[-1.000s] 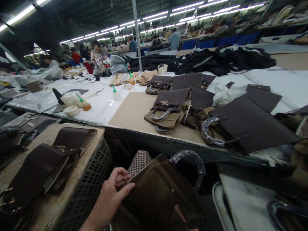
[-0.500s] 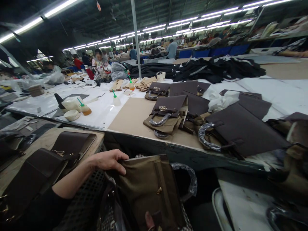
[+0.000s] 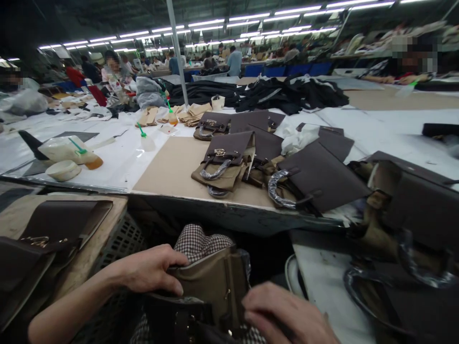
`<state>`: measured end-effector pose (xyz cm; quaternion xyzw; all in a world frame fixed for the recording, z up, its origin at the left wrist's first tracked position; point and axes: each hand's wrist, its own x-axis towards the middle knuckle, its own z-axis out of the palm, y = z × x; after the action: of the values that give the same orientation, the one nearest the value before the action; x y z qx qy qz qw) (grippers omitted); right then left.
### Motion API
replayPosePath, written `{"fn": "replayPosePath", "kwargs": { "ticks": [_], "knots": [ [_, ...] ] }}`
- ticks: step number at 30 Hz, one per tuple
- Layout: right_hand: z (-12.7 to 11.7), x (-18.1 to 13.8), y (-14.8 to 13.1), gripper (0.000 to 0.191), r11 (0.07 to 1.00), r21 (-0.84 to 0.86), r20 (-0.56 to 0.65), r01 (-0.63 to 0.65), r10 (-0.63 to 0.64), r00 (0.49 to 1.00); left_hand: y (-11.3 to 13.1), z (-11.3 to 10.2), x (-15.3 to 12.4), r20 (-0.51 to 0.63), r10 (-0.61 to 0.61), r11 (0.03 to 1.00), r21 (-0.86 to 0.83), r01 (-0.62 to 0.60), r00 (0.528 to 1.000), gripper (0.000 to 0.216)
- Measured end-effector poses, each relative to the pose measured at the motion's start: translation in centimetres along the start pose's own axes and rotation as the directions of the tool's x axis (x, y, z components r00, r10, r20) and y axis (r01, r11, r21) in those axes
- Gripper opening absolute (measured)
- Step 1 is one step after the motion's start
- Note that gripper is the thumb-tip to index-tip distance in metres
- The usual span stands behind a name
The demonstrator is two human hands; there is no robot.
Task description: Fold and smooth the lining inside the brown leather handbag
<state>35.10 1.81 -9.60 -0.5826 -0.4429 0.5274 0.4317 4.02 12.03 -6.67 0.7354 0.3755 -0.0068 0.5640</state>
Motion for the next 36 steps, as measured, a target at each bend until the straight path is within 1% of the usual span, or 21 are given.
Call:
{"fn": "replayPosePath", "kwargs": {
  "ticks": [1, 2, 3, 4, 5, 6, 7, 9, 11, 13, 16, 19, 21, 25, 27, 29, 32, 34, 36],
  "knots": [
    [0.4, 1.1, -0.5, 0.017, 0.946, -0.189, 0.165, 0.262, -0.233, 0.958, 0.2, 0.1, 0.1, 0.004, -0.003, 1.0, 0.002, 0.003, 1.0, 0.015],
    [1.1, 2.3, -0.8, 0.019, 0.805, -0.315, 0.292, 0.503, -0.422, 0.858, 0.3, 0.1, 0.2, 0.009, -0.007, 1.0, -0.006, 0.007, 1.0, 0.014],
    [2.0, 3.4, -1.0, 0.022, 0.662, -0.359, 0.379, 0.658, -0.541, 0.751, 0.3, 0.2, 0.2, 0.013, -0.01, 1.0, -0.016, 0.01, 1.0, 0.014],
    [3.1, 4.4, -1.0, 0.024, 0.545, -0.373, 0.437, 0.751, -0.61, 0.661, 0.4, 0.2, 0.1, 0.014, -0.011, 1.0, -0.023, 0.011, 1.0, 0.014],
    [4.1, 5.2, -0.9, 0.024, 0.476, -0.368, 0.477, 0.799, -0.641, 0.601, 0.3, 0.2, 0.1, 0.011, -0.012, 1.0, -0.027, 0.012, 1.0, 0.014],
    [4.9, 5.8, -0.7, 0.023, 0.448, -0.356, 0.506, 0.82, -0.645, 0.573, 0.3, 0.2, 0.0, 0.008, -0.013, 1.0, -0.028, 0.013, 1.0, 0.014],
    [5.6, 6.3, -0.5, 0.02, 0.444, -0.347, 0.531, 0.826, -0.633, 0.563, 0.3, 0.2, -0.1, 0.003, -0.016, 0.999, -0.028, 0.016, 1.0, 0.013],
    [6.4, 6.8, -0.1, 0.016, 0.463, -0.339, 0.57, 0.819, -0.592, 0.57, 0.1, 0.2, -0.3, -0.008, -0.038, 0.999, -0.028, 0.037, 0.999, 0.012],
    [6.5, 6.9, 0.2, 0.013, 0.49, -0.333, 0.58, 0.806, -0.567, 0.585, 0.0, 0.2, -0.3, -0.016, -0.066, 0.998, -0.025, 0.066, 0.998, 0.013],
    [6.5, 6.9, 0.3, 0.01, 0.509, -0.308, 0.566, 0.804, -0.581, 0.585, -0.2, 0.2, -0.3, -0.016, -0.088, 0.996, -0.018, 0.087, 0.996, 0.014],
    [6.6, 6.9, 0.5, 0.009, 0.511, -0.278, 0.517, 0.813, -0.634, 0.575, -0.5, 0.1, -0.1, -0.006, -0.102, 0.995, 0.0, 0.102, 0.995, 0.015],
    [6.8, 6.9, 0.6, 0.011, 0.492, -0.313, 0.489, 0.813, -0.65, 0.582, -0.5, 0.1, 0.1, -0.005, -0.104, 0.994, 0.03, 0.104, 0.995, 0.014],
    [6.8, 6.8, 0.5, 0.01, 0.506, -0.334, 0.495, 0.796, -0.624, 0.604, -0.3, 0.2, 0.2, -0.01, -0.095, 0.993, 0.061, 0.096, 0.995, 0.014],
    [6.6, 6.4, -0.1, 0.008, 0.597, -0.352, 0.535, 0.721, -0.504, 0.678, 0.1, 0.4, 0.3, -0.03, -0.074, 0.988, 0.132, 0.077, 0.997, 0.015],
    [6.5, 6.2, -0.4, 0.009, 0.62, -0.362, 0.552, 0.696, -0.459, 0.696, 0.2, 0.4, 0.3, -0.037, -0.078, 0.985, 0.15, 0.083, 0.996, 0.015],
    [6.6, 6.3, -0.6, 0.01, 0.627, -0.367, 0.56, 0.687, -0.441, 0.701, 0.3, 0.5, 0.2, -0.047, -0.088, 0.982, 0.162, 0.095, 0.995, 0.014],
    [6.9, 6.5, -0.6, 0.011, 0.64, -0.367, 0.557, 0.675, -0.43, 0.711, 0.4, 0.7, -0.1, -0.109, -0.081, 0.984, 0.147, 0.096, 0.991, 0.016],
    [7.1, 6.6, -0.4, 0.011, 0.657, -0.374, 0.544, 0.655, -0.416, 0.728, 0.4, 1.0, -0.3, -0.194, -0.055, 0.989, 0.123, 0.08, 0.979, 0.023],
    [7.3, 6.7, -0.3, 0.01, 0.673, -0.385, 0.532, 0.632, -0.397, 0.747, 0.3, 1.4, -0.6, -0.294, -0.019, 0.988, 0.14, 0.063, 0.955, 0.023]
  ]
}}
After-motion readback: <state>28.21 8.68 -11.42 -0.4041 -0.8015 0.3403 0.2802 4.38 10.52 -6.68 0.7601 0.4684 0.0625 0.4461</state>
